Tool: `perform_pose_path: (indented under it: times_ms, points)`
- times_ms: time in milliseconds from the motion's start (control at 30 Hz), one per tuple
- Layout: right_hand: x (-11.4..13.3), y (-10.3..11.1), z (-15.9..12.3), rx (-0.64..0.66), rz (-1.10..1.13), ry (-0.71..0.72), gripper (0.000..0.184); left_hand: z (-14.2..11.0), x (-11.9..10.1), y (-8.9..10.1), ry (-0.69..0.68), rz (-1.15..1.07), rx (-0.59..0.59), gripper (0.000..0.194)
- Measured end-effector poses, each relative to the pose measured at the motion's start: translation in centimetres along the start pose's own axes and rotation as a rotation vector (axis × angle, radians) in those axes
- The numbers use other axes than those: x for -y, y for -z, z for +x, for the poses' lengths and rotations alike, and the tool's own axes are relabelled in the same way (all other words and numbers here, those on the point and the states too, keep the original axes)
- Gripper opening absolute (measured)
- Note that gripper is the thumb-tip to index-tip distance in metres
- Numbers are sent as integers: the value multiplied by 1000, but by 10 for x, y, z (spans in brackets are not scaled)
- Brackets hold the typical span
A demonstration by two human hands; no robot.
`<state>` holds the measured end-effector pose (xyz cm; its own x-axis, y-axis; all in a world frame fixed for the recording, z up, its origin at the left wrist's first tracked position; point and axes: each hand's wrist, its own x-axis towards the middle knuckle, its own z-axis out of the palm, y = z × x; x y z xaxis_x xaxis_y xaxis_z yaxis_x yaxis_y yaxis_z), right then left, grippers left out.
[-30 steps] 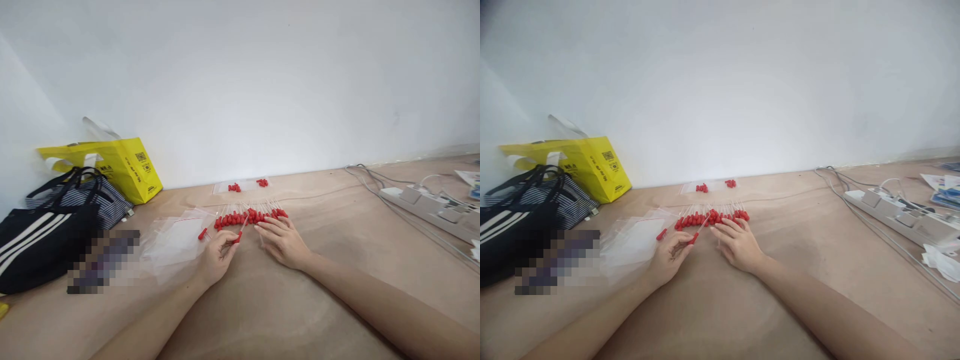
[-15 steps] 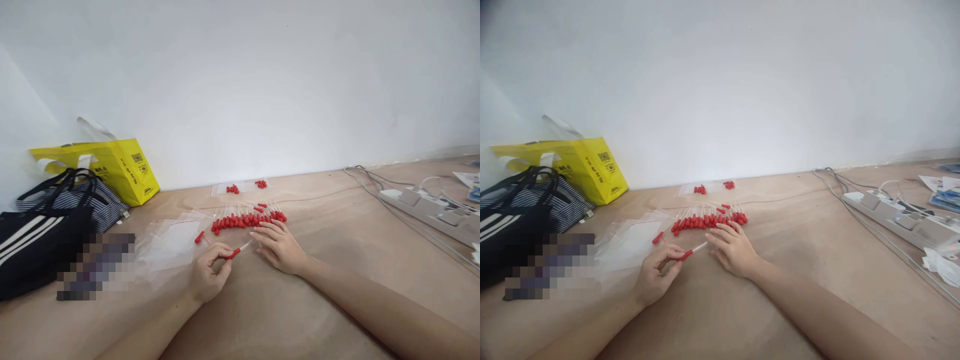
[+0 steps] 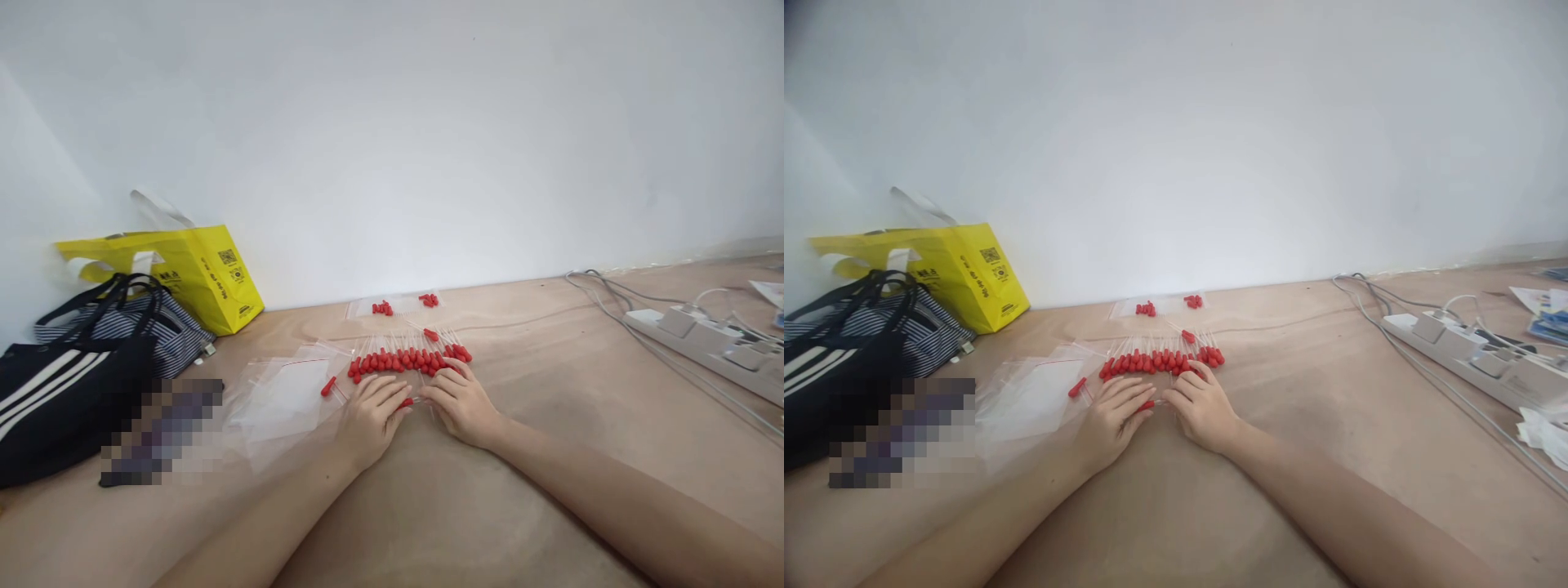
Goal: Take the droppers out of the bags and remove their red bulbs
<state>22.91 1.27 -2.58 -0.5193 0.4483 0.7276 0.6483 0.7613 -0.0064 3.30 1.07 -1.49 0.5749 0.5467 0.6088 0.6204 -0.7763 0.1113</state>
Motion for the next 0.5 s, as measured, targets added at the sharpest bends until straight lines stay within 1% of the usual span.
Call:
perform_pose_path:
  times_ms: [100, 267, 367, 500]
  points:
    - [2, 0, 0, -12, -87, 28, 22, 1, 2, -1, -84, 131, -44, 22]
    - [4, 0, 1, -32, -139, 60, 24, 2, -1, -1, -154, 202, -43, 24]
    - [4, 1, 0, -56, -148, 94, 23, 2, -4, 1, -160, 223, -31, 21]
    - [2, -1, -4, -83, -183, 130, 19, 1, -6, 3, -125, 250, -11, 20]
